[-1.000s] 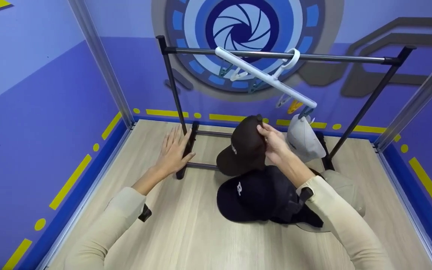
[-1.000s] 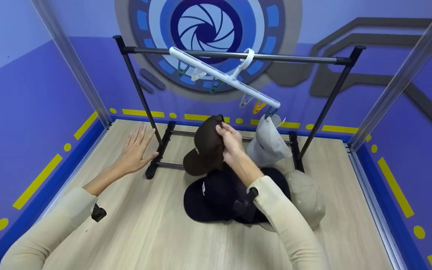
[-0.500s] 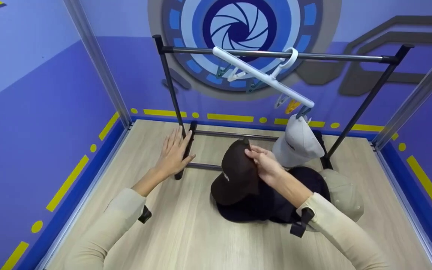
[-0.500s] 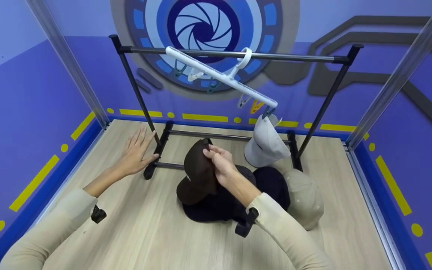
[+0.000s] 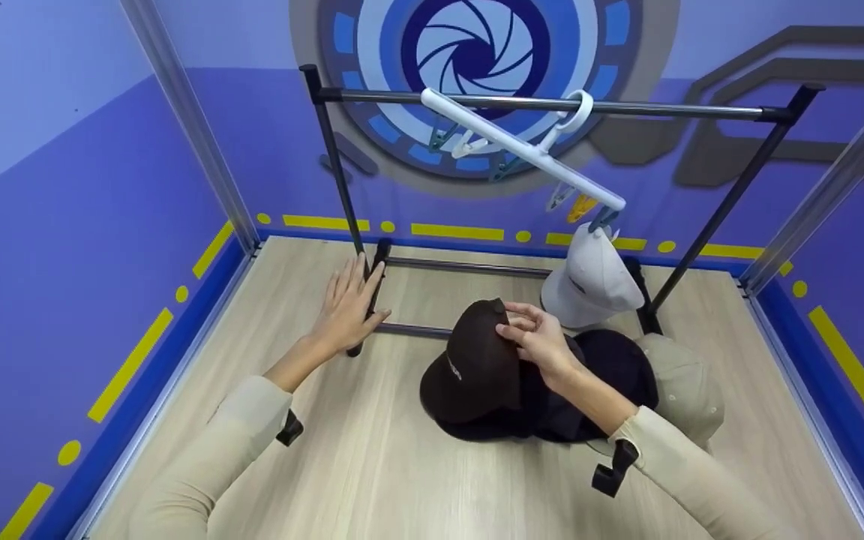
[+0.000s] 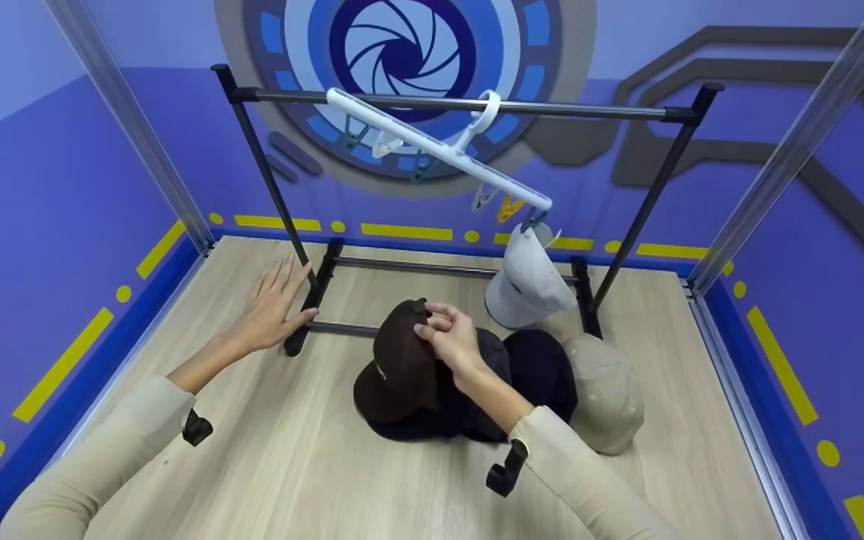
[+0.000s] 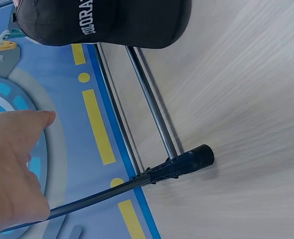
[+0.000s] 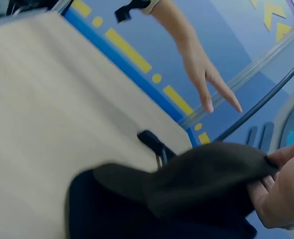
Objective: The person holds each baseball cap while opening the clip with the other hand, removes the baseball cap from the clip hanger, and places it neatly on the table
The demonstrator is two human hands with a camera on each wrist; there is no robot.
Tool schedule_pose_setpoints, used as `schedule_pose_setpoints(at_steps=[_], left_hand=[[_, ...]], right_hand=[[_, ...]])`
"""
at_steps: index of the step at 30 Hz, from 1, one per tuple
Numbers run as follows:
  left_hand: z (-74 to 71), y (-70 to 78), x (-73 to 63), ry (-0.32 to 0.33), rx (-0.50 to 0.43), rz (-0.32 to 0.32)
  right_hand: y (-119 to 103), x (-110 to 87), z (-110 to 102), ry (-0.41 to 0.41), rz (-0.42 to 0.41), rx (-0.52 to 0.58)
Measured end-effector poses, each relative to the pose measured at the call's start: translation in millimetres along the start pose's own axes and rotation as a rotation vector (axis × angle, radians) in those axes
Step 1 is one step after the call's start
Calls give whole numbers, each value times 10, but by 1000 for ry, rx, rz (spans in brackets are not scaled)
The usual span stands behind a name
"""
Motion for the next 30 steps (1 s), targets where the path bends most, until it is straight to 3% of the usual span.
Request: schedule_pose_setpoints(at_steps=[5, 9, 22, 30], left_hand=[[16, 7, 5, 10, -17, 22], [32, 19, -1, 19, -26, 35], [56, 5, 6, 19, -23, 27], [106, -15, -19, 0, -34, 28]], right_hand=[[-99, -65, -100, 101, -164, -248], [-91, -118, -126, 124, -218, -355], [75, -158, -184, 71, -245, -490], [164, -172, -228, 28, -237, -488]])
Point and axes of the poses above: each hand's wrist, its own x-axis towards the middle knuckle, its own z-axis out of the palm, y = z × x, the point moved 9 cm from there along x, towards the middle knuckle, and after that the axes turned 9 degrees about z, right-handed, at the moved point
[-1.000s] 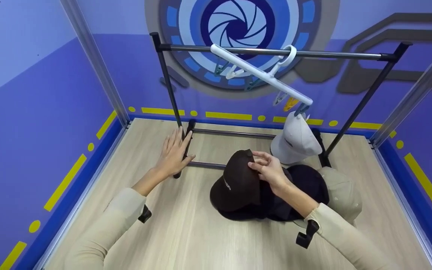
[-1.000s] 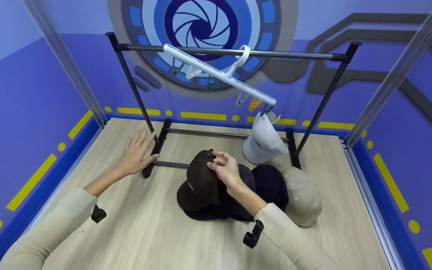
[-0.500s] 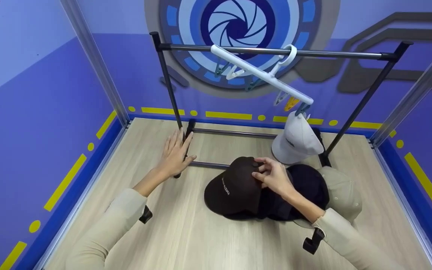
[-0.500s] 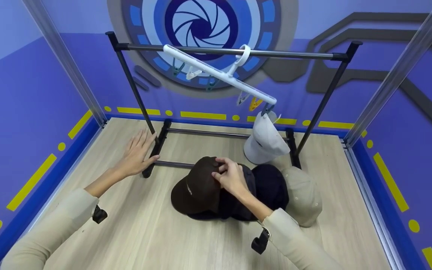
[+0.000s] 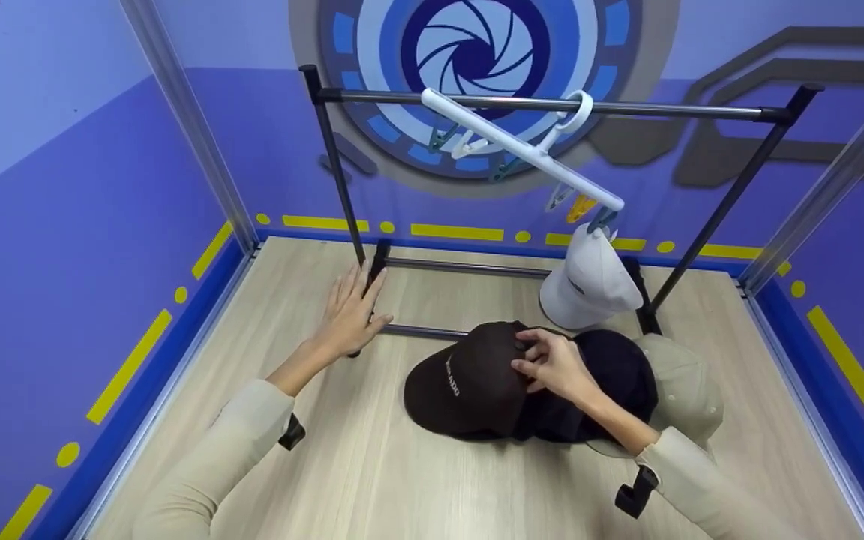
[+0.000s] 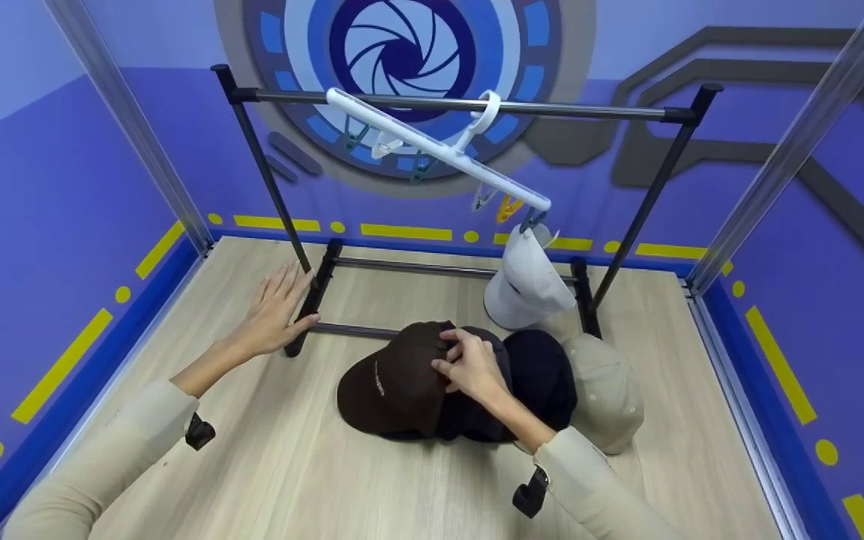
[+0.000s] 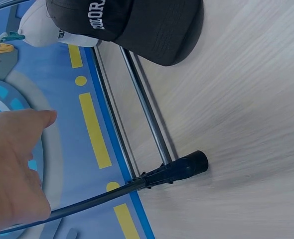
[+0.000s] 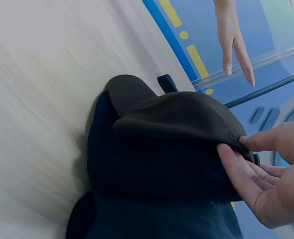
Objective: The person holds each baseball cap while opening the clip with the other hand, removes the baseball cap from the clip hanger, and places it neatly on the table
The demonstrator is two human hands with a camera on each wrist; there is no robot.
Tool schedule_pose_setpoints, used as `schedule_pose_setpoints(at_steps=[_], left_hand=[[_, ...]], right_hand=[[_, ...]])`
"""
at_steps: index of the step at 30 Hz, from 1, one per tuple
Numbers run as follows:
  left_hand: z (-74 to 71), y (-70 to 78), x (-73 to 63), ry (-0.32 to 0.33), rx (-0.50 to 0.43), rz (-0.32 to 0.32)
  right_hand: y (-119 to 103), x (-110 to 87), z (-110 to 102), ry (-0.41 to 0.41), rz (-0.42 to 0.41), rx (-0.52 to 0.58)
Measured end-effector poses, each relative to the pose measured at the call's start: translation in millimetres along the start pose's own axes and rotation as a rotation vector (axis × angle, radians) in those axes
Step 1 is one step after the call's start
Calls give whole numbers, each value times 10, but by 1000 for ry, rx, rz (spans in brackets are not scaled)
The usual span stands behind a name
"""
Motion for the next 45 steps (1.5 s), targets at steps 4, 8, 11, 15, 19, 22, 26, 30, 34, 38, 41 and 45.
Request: schedule_pose_setpoints(at_steps=[4, 8, 11, 15, 19, 22, 26, 30, 34, 38, 41, 45], left_hand=[[35, -26, -6, -3, 9, -1], [55, -48, -8, -10, 26, -6], [62, -54, 7, -12, 19, -14], [89, -24, 52, -19, 18, -11], [153, 42, 131, -29, 7, 6], [212, 119, 221, -38, 5, 29], [286, 277, 401, -73, 38, 71], [366, 472, 666, -135, 67, 112], [425, 640, 961, -178, 97, 140], [495, 774, 1250, -206, 66, 153], [598, 872, 1459, -271, 21, 170], [750, 1021, 1769, -371, -80, 193]], right_hand=[[25, -28, 4, -39, -13, -5], [50, -62, -47, -60, -2, -10], [56, -82, -133, -37, 11, -9], [46, -114, -237, -3, 17, -9], [27, -98, -286, 1, 4, -23], [31, -64, -337, 26, -1, -39], [59, -31, -474, 89, 4, -68], [73, -40, -676, 139, -1, -64], [50, -5, -888, 204, -41, -62], [1, 86, -1087, 293, -57, -122], [-69, 141, -1180, 344, -42, -179], [-145, 201, -1252, 385, -44, -198]])
Point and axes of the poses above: each hand's wrist, its own x-axis towards the middle knuckle, its own z-axis out of the palm, y = z × x, the point moved 9 cm from there along x, towards the middle knuckle, and after that the axes turned 9 degrees about z, right-handed, at the moved point
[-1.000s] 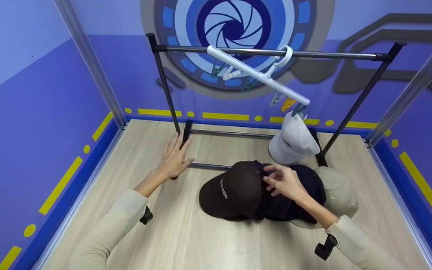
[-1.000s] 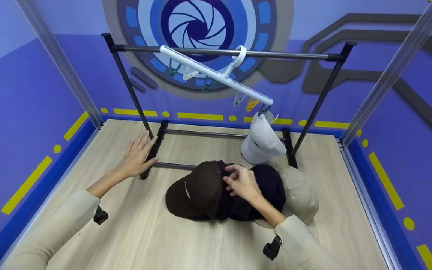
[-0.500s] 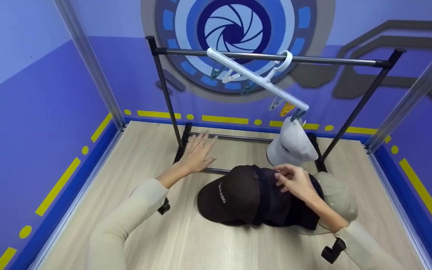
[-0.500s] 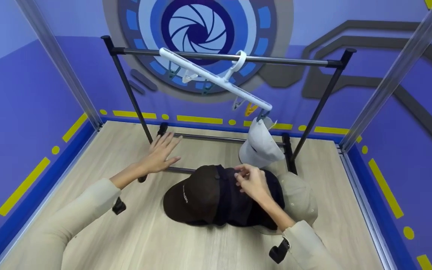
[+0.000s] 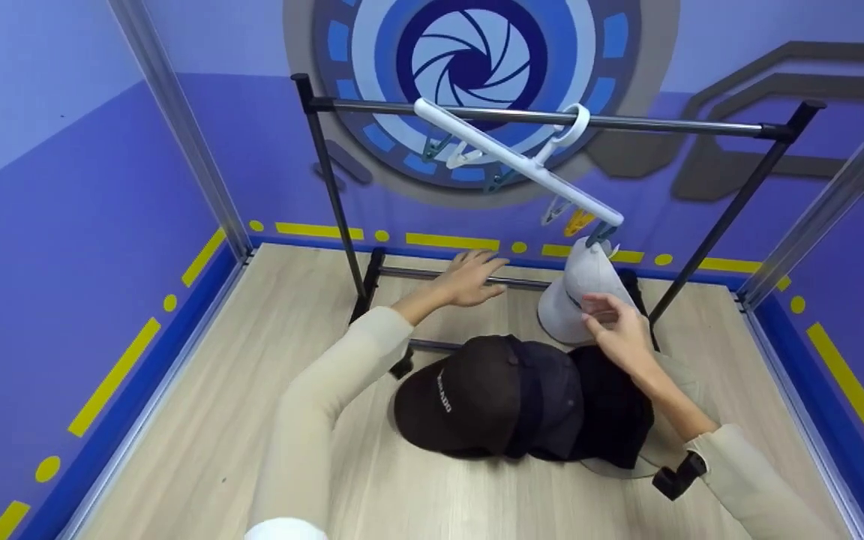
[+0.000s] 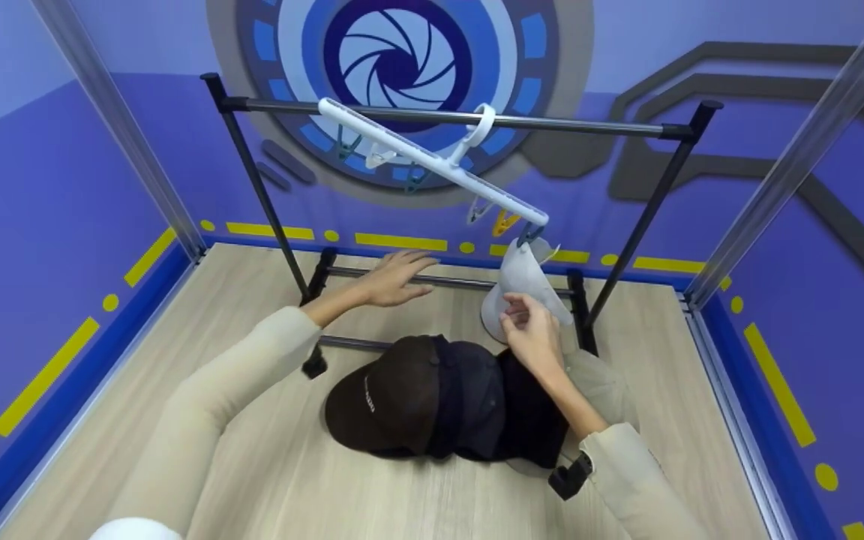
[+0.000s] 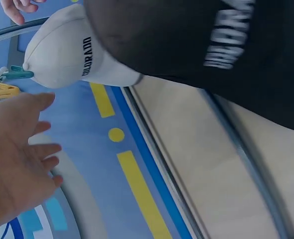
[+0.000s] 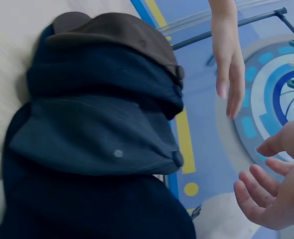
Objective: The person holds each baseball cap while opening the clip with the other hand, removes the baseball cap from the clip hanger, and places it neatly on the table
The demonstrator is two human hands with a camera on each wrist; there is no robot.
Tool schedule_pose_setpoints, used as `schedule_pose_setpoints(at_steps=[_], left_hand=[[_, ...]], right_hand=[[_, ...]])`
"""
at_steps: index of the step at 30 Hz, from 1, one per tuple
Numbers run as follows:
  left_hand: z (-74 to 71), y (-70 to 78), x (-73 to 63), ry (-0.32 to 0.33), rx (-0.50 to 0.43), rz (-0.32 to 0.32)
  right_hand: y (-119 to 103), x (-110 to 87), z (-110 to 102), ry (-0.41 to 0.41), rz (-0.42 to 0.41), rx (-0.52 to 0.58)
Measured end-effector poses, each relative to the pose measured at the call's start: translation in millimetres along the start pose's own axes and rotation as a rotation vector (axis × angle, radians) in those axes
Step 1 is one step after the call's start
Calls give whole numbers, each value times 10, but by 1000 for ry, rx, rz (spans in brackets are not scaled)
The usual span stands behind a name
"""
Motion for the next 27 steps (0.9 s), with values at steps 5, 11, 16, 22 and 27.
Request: schedule_pose_setpoints(at_steps=[5, 11, 16, 22, 27], left_hand=[[-77, 57, 471, 19, -189, 39], [-122, -64, 792, 130, -398, -53], [-82, -57, 953, 209, -588, -98], [-51, 143, 1174, 200, -714, -50], [53, 231, 1335, 166, -698, -38]], right_hand=[[-5, 169, -109, 57, 1, 1], [76, 389, -246, 124, 55, 10], [160, 572, -313, 176, 87, -17], [271, 787, -255, 149, 135, -5], [347, 895, -180, 128, 144, -30]])
Point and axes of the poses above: each hand's wrist, its own x-axis towards the middle knuckle, its own z-axis out of the palm, y = z × x, the point moved 9 cm from there along x, towards the middle knuckle, and after that the axes turned 9 degrees about z, right-handed, at the moved point
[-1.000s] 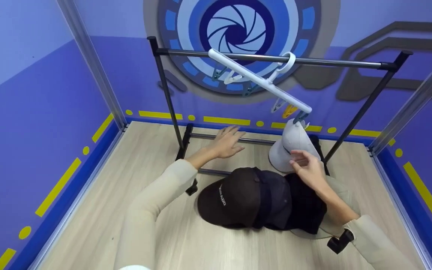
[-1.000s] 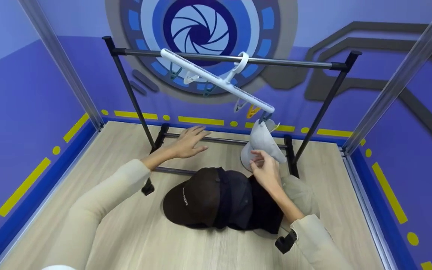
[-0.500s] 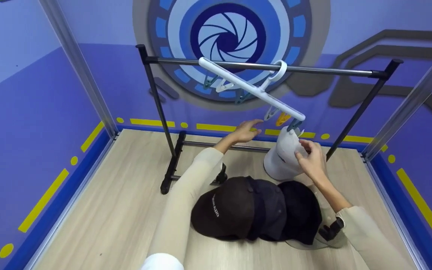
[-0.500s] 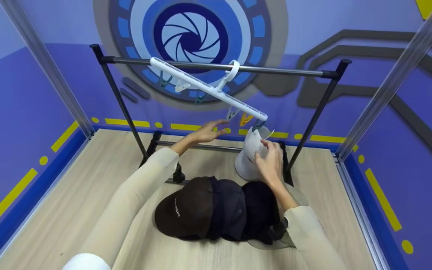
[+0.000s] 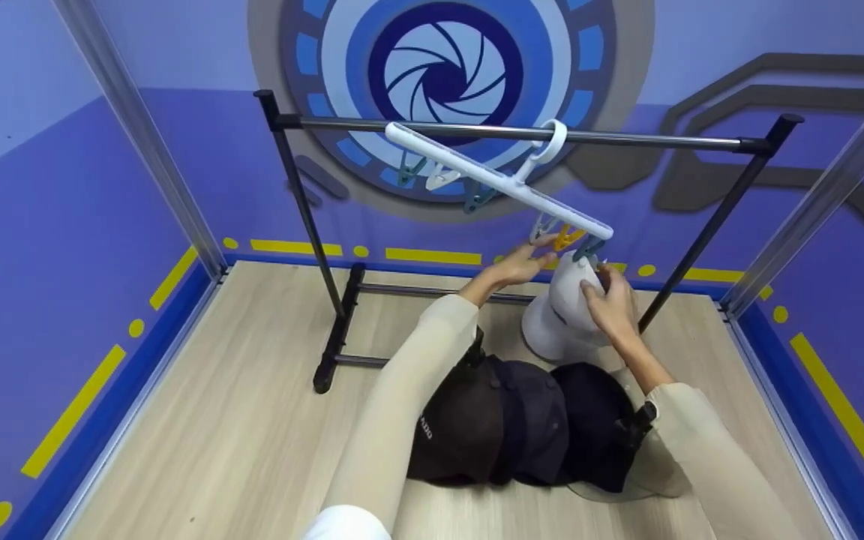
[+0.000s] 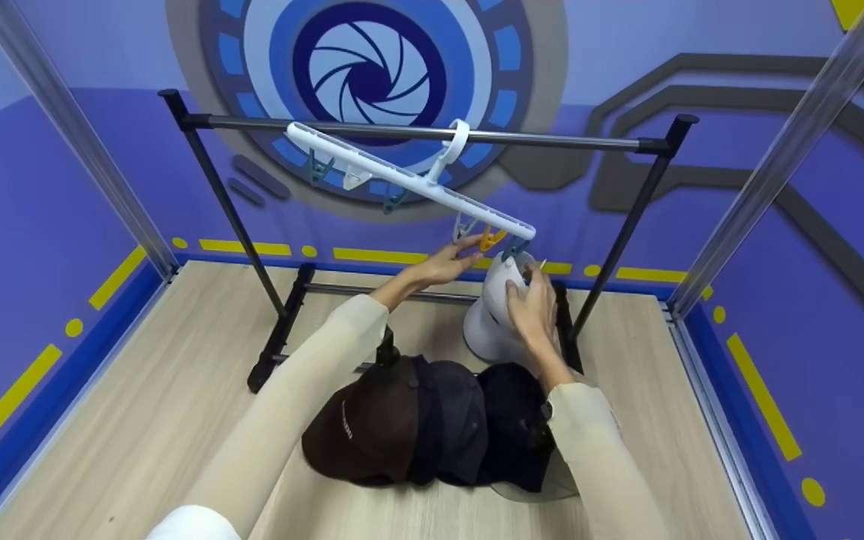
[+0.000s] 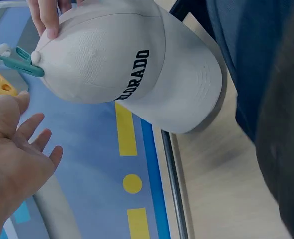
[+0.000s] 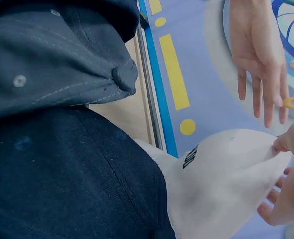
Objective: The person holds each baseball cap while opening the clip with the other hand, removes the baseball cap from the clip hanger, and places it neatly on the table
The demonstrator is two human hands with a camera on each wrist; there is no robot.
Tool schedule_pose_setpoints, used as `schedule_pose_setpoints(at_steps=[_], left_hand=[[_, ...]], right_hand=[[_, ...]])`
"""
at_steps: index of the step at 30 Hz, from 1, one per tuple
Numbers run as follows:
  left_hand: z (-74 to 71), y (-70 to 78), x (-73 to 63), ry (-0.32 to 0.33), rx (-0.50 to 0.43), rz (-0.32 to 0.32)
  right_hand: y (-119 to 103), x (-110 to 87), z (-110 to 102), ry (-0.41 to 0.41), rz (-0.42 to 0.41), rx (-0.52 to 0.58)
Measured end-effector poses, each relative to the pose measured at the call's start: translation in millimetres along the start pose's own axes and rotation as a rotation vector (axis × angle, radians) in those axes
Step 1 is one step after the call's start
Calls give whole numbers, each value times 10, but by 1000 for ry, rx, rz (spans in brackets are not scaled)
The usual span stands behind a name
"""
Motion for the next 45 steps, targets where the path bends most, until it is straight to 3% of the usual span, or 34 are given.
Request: schedule_pose_setpoints(at_steps=[5, 11, 18, 26, 34, 39, 45], left_hand=[[92, 6, 76, 6, -22, 32], [72, -36, 105, 143, -180, -19], [148, 83, 171, 184, -345, -2], [124, 213, 209, 244, -327, 43], [78, 154, 168, 288, -335, 31], [80, 92, 130, 281, -345, -5], [164, 13, 131, 152, -291, -33]], right_hand=[[-21, 25, 76, -10, -37, 4], [-16, 30, 106, -15, -34, 24], [-15, 36, 148, -54, -37, 42], [-28, 27, 160, -73, -9, -26], [-51, 16, 201, -106, -24, -25], [-50, 28, 180, -101, -29, 3], [-62, 50, 44, -24, 17, 45]])
Point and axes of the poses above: each hand's wrist, its own x-axis towards the middle knuckle, its own z-axis out of the palm, y = z × x, the point moved 9 cm from there along x, towards the middle knuckle, and after that the axes turned 9 degrees about z, right-handed, at the moved point
